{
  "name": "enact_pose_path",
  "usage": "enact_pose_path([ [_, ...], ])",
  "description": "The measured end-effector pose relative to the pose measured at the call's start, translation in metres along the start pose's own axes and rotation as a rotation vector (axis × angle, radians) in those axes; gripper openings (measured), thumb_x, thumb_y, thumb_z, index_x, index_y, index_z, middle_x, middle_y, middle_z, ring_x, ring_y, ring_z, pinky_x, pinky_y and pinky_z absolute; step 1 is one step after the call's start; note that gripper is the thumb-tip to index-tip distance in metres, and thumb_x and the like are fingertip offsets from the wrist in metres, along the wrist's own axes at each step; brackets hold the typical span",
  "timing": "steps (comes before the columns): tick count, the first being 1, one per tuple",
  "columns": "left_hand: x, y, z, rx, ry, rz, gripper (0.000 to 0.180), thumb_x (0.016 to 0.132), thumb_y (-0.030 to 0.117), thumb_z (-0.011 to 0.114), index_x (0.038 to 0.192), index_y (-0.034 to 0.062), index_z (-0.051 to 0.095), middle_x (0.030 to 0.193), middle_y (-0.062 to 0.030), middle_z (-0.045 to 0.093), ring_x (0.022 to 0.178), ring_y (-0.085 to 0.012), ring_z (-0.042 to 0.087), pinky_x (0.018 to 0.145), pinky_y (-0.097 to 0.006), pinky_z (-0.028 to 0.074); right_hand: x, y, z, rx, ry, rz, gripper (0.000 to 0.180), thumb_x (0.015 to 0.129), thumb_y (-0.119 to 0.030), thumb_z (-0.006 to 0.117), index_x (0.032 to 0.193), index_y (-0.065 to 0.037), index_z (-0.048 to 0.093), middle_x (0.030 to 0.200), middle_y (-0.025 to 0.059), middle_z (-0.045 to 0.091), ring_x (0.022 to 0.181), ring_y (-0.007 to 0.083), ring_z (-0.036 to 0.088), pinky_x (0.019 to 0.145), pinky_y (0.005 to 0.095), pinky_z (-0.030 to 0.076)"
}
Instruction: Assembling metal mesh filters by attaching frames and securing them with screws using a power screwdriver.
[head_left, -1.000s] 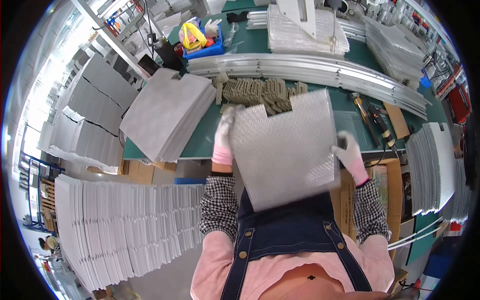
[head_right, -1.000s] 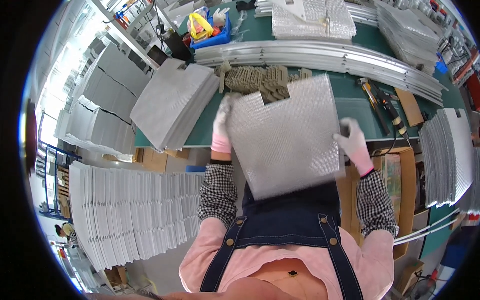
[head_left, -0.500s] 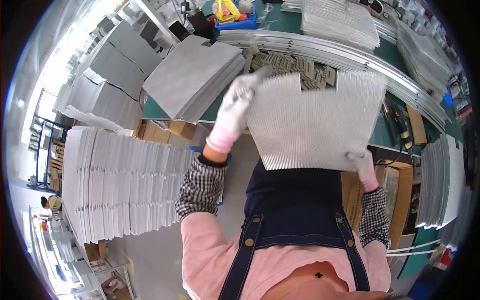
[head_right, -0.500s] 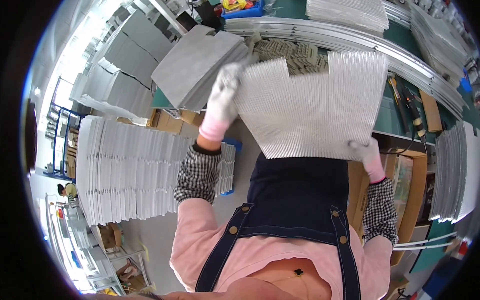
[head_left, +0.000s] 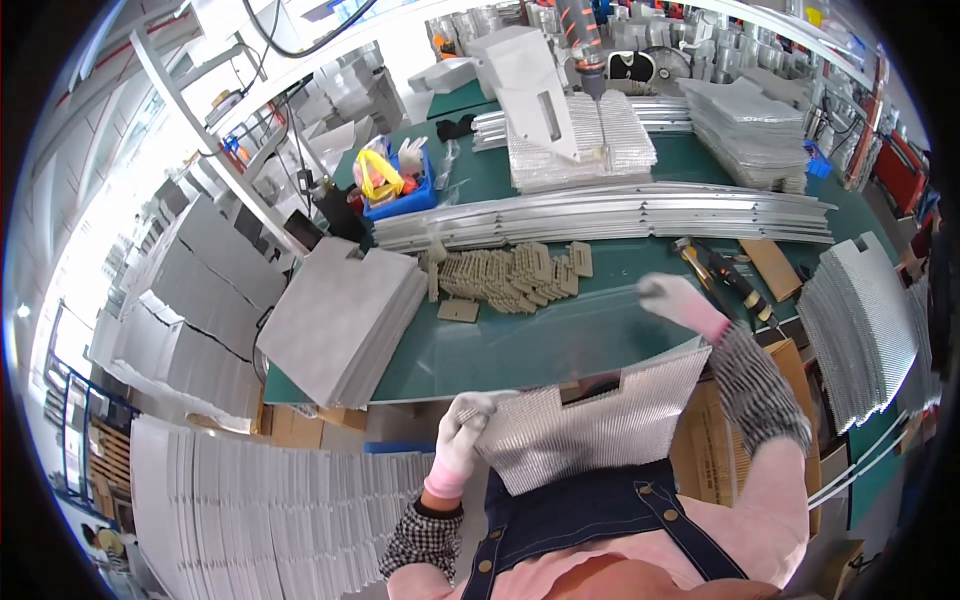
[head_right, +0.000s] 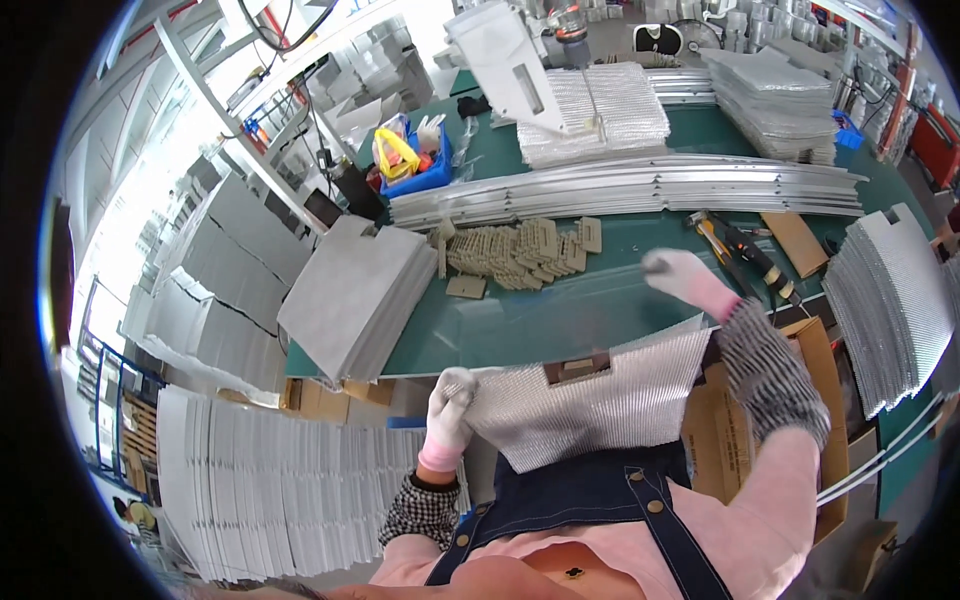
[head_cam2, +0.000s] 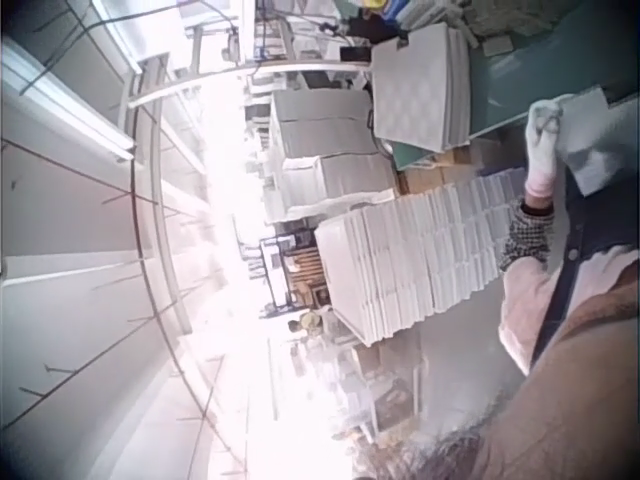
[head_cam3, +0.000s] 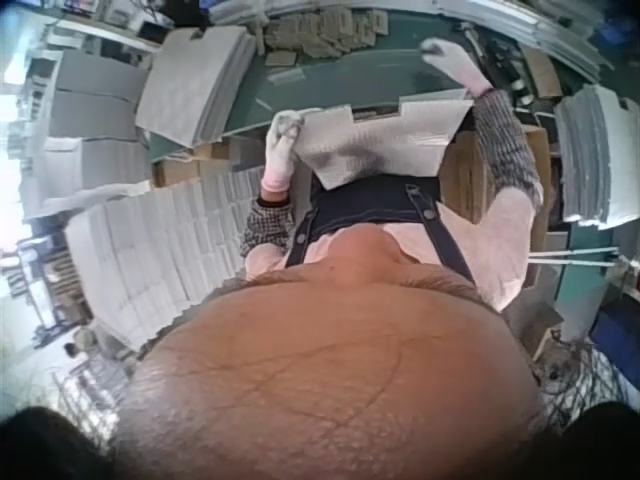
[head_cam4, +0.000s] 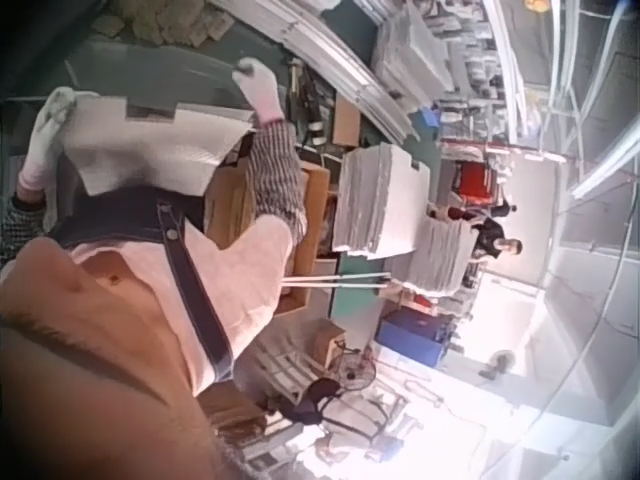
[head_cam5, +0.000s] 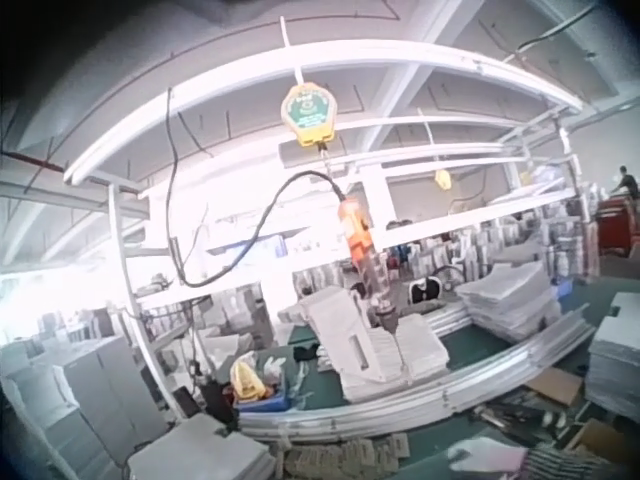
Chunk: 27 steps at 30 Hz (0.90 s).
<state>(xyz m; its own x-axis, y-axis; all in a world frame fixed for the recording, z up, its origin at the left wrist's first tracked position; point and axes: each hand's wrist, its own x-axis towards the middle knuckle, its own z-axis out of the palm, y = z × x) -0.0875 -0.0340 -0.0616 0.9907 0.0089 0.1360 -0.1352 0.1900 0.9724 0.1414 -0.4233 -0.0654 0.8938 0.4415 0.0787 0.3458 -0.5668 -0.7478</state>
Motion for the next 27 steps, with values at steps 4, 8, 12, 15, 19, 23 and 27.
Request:
enact_pose_path([
  [4,0.005,0.011,0.013,-0.187,-0.106,0.052,0.016,0.092,0.011,0.05,0.103,-0.0003,0.053,0.125,-0.0305,0.061,0.117,-0.0312,0.058,0.105,-0.041,0.041,0.099,0.004,0.045,-0.458,0.148,-0.162,0.038,0.083,-0.028,0.069,0.114,-0.007,0.062,0.118,0.0156,0.058,0.106,0.0343,0.062,0.092,0.0399,0.051],
  [8,0.009,0.016,0.016,-0.123,-0.025,0.028,0.016,0.091,0.011,0.052,0.102,0.0006,0.055,0.119,-0.0205,0.065,0.109,-0.0249,0.059,0.101,-0.037,0.042,0.129,-0.004,0.072,-0.716,-0.056,0.012,0.041,0.079,-0.022,0.072,0.113,-0.002,0.06,0.121,0.0205,0.054,0.104,0.036,0.064,0.087,0.0452,0.054],
  [12,0.026,0.005,0.012,-0.001,0.134,-0.008,0.018,0.093,0.013,0.063,0.107,0.0015,0.061,0.101,-0.0007,0.062,0.097,-0.0096,0.054,0.092,-0.026,0.042,0.117,0.002,0.047,-0.762,0.104,0.126,0.032,0.078,-0.017,0.066,0.107,-0.003,0.064,0.108,0.0201,0.064,0.097,0.0365,0.069,0.082,0.0462,0.055],
  [15,0.053,0.003,0.024,0.093,0.233,-0.044,0.014,0.096,0.004,0.059,0.109,0.0008,0.063,0.103,-0.0003,0.064,0.099,-0.0093,0.057,0.092,-0.025,0.044,0.096,-0.005,-0.007,-0.52,0.318,0.194,0.027,0.082,-0.024,0.062,0.104,-0.009,0.068,0.097,0.0201,0.071,0.095,0.0379,0.069,0.083,0.0478,0.054],
  [19,0.077,-0.005,0.031,0.205,0.264,0.012,0.013,0.097,0.004,0.059,0.109,-0.0008,0.063,0.102,-0.0018,0.065,0.098,-0.0096,0.059,0.092,-0.026,0.045,0.065,-0.062,-0.044,0.001,0.091,0.055,0.026,0.096,-0.017,0.056,0.117,-0.003,0.059,0.095,0.0177,0.07,0.08,0.0291,0.072,0.068,0.0376,0.057],
  [23,0.084,-0.006,0.041,0.283,0.259,0.056,0.014,0.097,0.003,0.059,0.109,-0.0015,0.063,0.101,-0.0026,0.066,0.097,-0.01,0.059,0.091,-0.025,0.046,0.035,-0.119,-0.012,0.243,-0.356,0.119,0.024,0.101,-0.011,0.049,0.116,0.006,0.052,0.088,0.0188,0.069,0.078,0.0222,0.073,0.065,0.0341,0.061],
  [27,0.074,0.001,0.044,0.263,0.212,0.072,0.014,0.097,0.002,0.056,0.109,-0.0014,0.063,0.101,-0.0032,0.066,0.097,-0.0109,0.06,0.091,-0.025,0.046,0.04,-0.132,0.005,0.069,-0.468,0.242,0.027,0.103,-0.015,0.045,0.115,0.01,0.046,0.091,0.0234,0.069,0.067,0.0258,0.073,0.06,0.0345,0.061],
])
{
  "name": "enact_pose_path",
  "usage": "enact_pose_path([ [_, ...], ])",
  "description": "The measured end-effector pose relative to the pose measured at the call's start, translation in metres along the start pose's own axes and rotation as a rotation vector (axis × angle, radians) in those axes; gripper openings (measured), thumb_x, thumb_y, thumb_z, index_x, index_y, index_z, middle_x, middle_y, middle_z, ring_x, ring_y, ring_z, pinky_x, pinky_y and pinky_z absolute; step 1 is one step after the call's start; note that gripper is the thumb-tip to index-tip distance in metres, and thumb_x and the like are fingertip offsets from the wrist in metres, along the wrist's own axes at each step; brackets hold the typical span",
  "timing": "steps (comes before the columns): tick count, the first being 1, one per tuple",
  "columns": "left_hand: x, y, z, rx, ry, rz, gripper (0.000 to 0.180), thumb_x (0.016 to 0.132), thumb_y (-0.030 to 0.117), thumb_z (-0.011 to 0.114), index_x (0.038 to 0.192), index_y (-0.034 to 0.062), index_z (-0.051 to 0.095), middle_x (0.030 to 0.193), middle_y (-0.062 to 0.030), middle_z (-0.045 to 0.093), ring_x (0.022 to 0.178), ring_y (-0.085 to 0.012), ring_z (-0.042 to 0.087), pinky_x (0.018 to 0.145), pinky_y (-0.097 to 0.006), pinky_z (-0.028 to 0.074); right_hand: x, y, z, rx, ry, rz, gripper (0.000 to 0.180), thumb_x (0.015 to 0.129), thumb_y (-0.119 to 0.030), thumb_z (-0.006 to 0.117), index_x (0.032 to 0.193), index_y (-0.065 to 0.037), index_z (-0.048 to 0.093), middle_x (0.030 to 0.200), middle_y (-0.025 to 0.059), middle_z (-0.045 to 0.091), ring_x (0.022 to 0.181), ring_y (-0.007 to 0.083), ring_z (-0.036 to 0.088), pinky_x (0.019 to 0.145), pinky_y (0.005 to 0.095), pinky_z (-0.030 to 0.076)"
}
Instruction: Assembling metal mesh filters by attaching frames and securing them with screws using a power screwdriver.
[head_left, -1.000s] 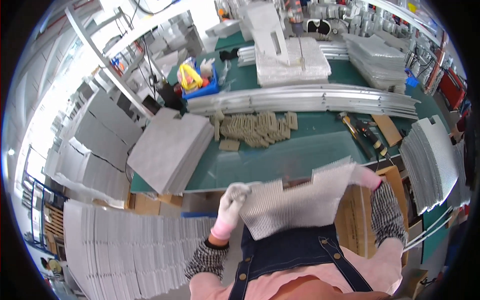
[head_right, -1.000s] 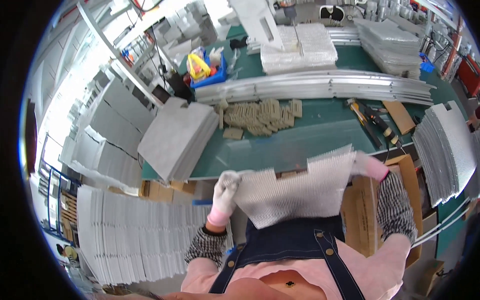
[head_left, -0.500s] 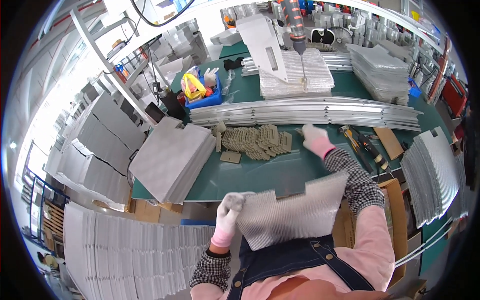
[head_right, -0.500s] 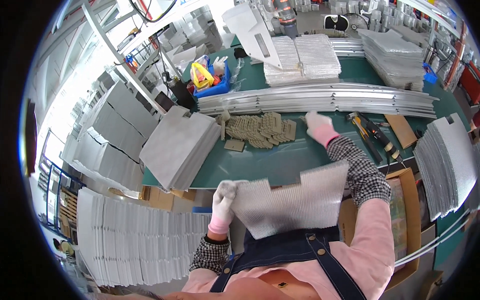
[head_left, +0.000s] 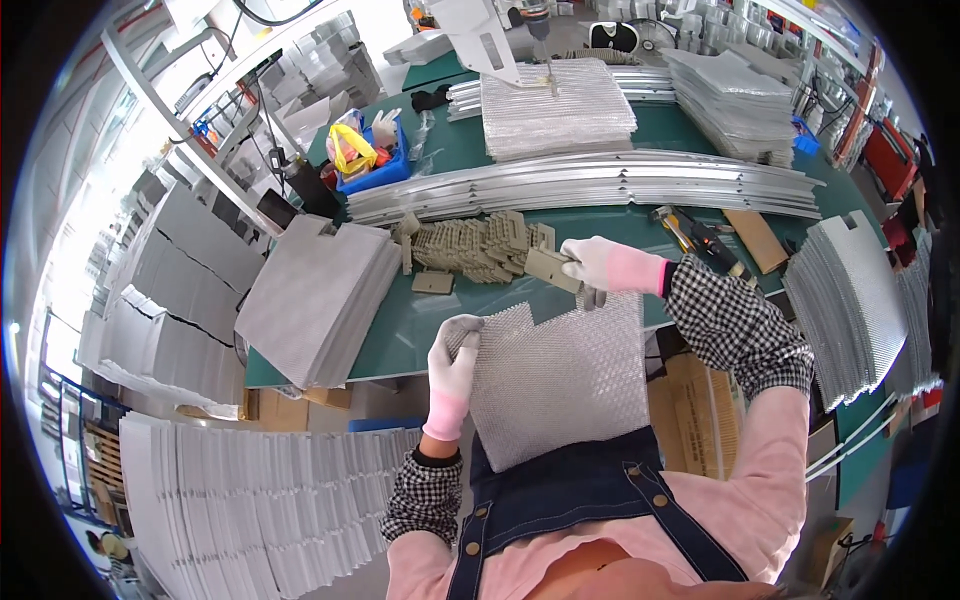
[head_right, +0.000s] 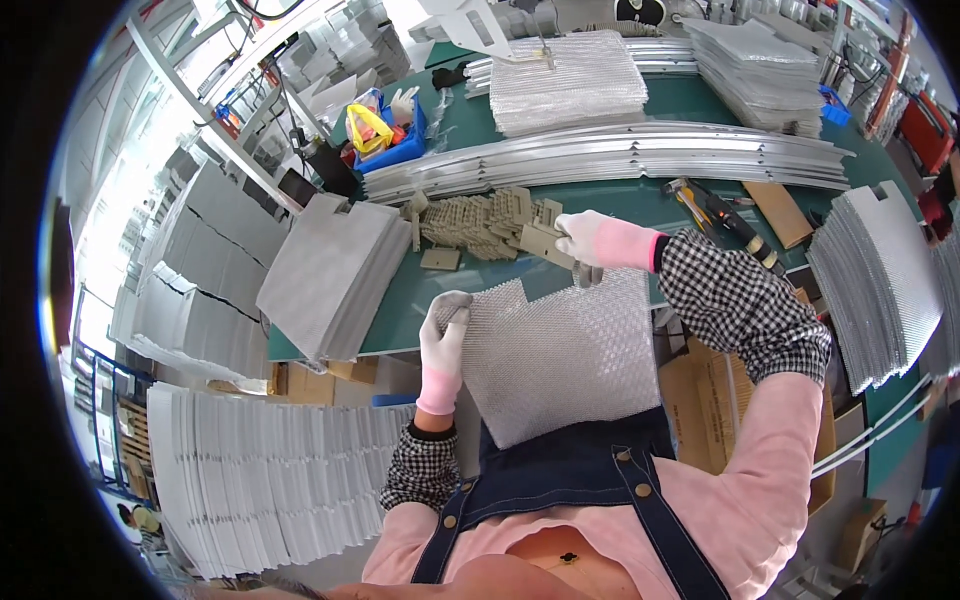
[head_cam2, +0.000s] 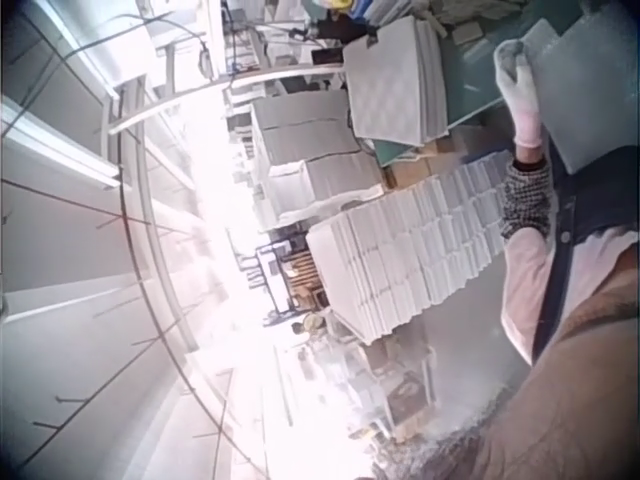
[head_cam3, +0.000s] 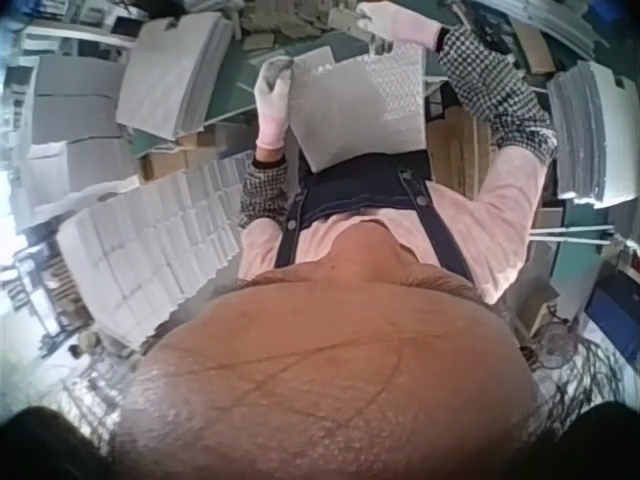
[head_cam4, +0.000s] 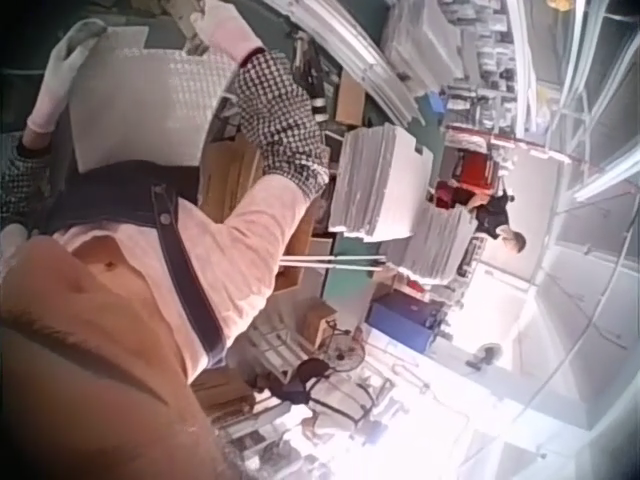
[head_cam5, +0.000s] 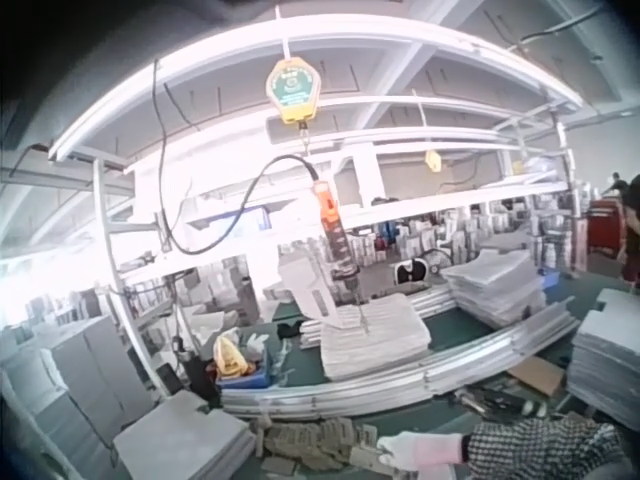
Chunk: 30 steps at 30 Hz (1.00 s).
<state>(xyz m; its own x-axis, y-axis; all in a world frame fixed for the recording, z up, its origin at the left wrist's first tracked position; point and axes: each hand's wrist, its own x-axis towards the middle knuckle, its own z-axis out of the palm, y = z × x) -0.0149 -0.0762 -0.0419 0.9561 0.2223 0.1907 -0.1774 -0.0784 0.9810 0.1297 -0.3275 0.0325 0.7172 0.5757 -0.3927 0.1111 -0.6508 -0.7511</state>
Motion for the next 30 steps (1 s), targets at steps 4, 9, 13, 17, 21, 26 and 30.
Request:
enact_pose_path([
  [4,0.005,-0.006,-0.016,-0.069,-0.048,-0.038,0.02,0.097,0.007,0.058,0.114,-0.0018,0.062,0.106,-0.0044,0.066,0.101,-0.0124,0.059,0.094,-0.026,0.044,-0.008,-0.014,-0.004,0.007,-0.045,-0.048,0.029,0.105,-0.018,0.041,0.117,0.008,0.045,0.091,0.0207,0.067,0.063,0.0247,0.072,0.054,0.032,0.06],
  [9,0.031,-0.054,-0.032,-0.313,-0.152,-0.141,0.036,0.095,0.018,0.063,0.123,-0.0035,0.061,0.116,-0.0071,0.064,0.109,-0.0142,0.055,0.098,-0.028,0.042,-0.015,-0.024,-0.013,-0.032,-0.218,-0.025,0.03,0.104,-0.017,0.042,0.122,0.007,0.047,0.093,0.0173,0.068,0.071,0.023,0.073,0.058,0.0314,0.06],
  [13,0.051,-0.067,-0.023,-0.352,-0.228,-0.172,0.045,0.094,0.017,0.064,0.133,-0.0037,0.054,0.127,-0.0093,0.06,0.113,-0.0162,0.055,0.101,-0.031,0.042,-0.005,-0.019,-0.008,-0.318,-0.233,-0.01,0.026,0.101,-0.014,0.044,0.121,-0.001,0.052,0.086,0.0158,0.069,0.069,0.0218,0.073,0.061,0.0336,0.059],
  [17,0.07,-0.057,-0.011,0.42,0.065,0.238,0.067,0.079,0.008,0.076,0.14,0.0007,0.048,0.133,-0.0156,0.058,0.121,-0.0261,0.056,0.104,-0.036,0.044,0.017,0.0,0.003,-0.545,-0.094,-0.15,0.024,0.101,-0.015,0.048,0.119,-0.002,0.056,0.089,0.0149,0.07,0.066,0.0235,0.071,0.063,0.0377,0.058],
  [21,0.077,-0.012,0.035,0.929,-0.376,0.458,0.051,0.074,0.028,0.079,0.119,0.0087,0.064,0.113,-0.0137,0.067,0.109,-0.0317,0.063,0.09,-0.042,0.051,0.014,-0.002,0.006,-0.413,-0.116,-0.12,0.023,0.1,-0.014,0.048,0.116,0.0,0.057,0.081,0.0131,0.07,0.063,0.0211,0.071,0.058,0.0344,0.058],
  [26,0.089,-0.005,0.054,1.037,-0.542,0.02,0.036,0.081,0.041,0.071,0.099,0.0096,0.07,0.098,-0.0137,0.072,0.096,-0.0328,0.069,0.083,-0.044,0.054,-0.002,0.008,0.001,-0.168,-0.078,-0.053,0.022,0.1,-0.012,0.045,0.114,0.002,0.054,0.078,0.0144,0.07,0.063,0.0206,0.072,0.057,0.0338,0.059],
  [30,0.089,0.002,0.052,1.023,-0.547,0.007,0.038,0.079,0.044,0.072,0.097,0.0104,0.072,0.094,-0.014,0.072,0.093,-0.0324,0.069,0.083,-0.042,0.055,0.003,0.006,0.001,-0.205,-0.091,-0.043,0.018,0.1,-0.012,0.046,0.109,0.001,0.053,0.079,0.0146,0.071,0.064,0.022,0.073,0.058,0.0342,0.059],
])
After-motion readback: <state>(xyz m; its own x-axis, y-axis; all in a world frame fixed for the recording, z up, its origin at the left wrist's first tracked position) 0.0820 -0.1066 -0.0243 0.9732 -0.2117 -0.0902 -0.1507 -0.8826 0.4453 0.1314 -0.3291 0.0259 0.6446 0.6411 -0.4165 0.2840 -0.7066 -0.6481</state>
